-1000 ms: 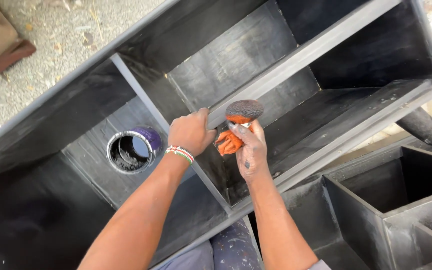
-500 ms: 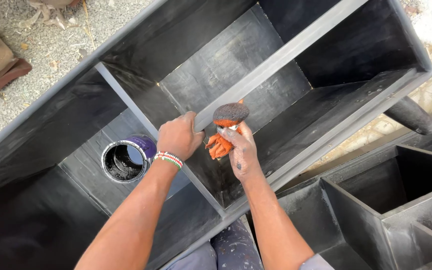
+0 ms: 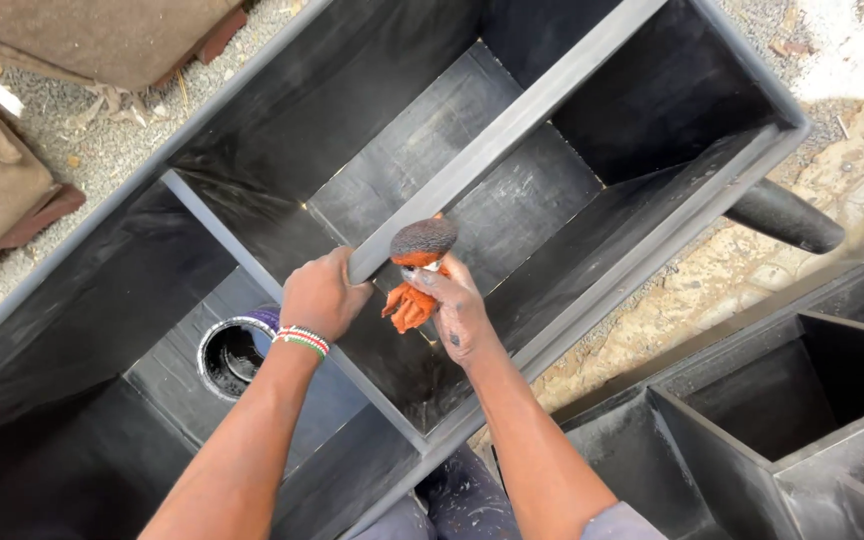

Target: The person paints the interior of a metal cabinet black using a paintbrush. They repeatedly dip the brush into a paint can and apply the paint to the corners and edges of the cabinet shelves.

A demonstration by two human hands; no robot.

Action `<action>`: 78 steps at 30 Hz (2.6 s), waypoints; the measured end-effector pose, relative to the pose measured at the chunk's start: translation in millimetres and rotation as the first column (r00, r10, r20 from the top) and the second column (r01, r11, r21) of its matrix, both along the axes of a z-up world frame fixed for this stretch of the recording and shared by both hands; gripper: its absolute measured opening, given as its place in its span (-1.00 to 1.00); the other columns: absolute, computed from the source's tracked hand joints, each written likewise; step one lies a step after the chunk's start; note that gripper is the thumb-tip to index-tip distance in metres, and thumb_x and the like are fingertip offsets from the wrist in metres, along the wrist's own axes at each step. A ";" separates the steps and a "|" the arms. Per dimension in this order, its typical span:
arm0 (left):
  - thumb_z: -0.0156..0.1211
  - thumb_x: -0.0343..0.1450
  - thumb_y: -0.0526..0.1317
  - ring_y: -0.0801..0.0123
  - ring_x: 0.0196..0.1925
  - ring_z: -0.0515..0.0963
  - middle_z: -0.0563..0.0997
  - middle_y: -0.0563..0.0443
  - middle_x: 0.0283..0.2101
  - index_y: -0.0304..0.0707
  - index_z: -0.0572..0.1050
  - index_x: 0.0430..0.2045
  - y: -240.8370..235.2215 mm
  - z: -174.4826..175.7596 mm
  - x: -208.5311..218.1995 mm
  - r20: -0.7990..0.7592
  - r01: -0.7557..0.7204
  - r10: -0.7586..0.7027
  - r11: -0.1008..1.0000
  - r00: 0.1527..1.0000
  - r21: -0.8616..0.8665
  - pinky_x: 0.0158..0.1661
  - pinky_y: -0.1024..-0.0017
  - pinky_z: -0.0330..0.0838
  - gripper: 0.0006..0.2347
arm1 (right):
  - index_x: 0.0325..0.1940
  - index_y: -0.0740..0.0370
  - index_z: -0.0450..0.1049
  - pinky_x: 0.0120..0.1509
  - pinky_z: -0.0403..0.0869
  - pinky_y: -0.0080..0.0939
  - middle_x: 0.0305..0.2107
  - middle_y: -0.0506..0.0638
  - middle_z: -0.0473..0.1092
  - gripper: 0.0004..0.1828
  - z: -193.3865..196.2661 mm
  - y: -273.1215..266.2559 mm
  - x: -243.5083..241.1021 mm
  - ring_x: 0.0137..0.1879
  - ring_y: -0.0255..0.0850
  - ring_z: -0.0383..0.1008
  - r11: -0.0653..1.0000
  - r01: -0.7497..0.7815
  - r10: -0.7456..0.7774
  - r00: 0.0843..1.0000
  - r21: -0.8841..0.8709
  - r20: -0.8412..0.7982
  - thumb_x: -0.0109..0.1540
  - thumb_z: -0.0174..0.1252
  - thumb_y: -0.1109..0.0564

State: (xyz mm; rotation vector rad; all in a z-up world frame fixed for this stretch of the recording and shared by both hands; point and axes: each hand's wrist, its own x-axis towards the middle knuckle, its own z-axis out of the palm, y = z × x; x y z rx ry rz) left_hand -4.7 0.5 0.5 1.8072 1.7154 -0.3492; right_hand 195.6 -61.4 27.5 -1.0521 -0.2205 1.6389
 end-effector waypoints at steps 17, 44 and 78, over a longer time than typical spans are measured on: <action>0.42 0.46 0.13 -0.26 -0.03 0.88 0.84 -0.19 -0.19 0.02 0.69 -0.01 3.4 -20.5 2.7 -0.013 0.077 -0.077 0.967 0.997 0.243 0.04 -0.17 0.78 -0.66 | 0.24 0.29 0.69 -0.39 0.80 0.09 -0.16 0.38 0.74 -0.55 1.2 -3.0 27.8 -0.28 0.23 0.84 0.999 -0.028 0.029 0.999 -0.047 0.021 0.24 0.43 0.25; 0.23 0.57 -0.11 0.21 -0.34 0.84 0.85 -0.21 -0.37 -0.32 0.81 0.07 -385.1 72.3 -287.7 0.467 -0.864 0.846 0.015 -0.257 -0.504 -0.22 0.30 0.78 -0.66 | 0.25 0.47 0.29 0.11 0.50 0.04 -0.02 0.27 0.36 -0.62 7.5 -230.0 -165.8 -0.02 0.04 0.44 0.930 -0.368 -0.013 -0.036 -0.001 0.999 0.37 0.15 0.29; 0.29 0.62 0.07 -0.19 0.49 0.61 0.66 -0.43 0.45 -0.44 0.61 0.38 -336.8 -36.5 -265.2 0.402 -0.787 0.734 0.614 0.548 -0.049 0.48 -0.23 0.34 -0.46 | -0.29 0.14 0.43 -0.08 0.39 0.23 -0.42 0.11 0.54 -0.72 -289.2 -39.4 -389.3 -0.20 0.28 0.50 0.225 -0.696 0.192 -0.655 -0.682 0.731 0.42 0.32 0.03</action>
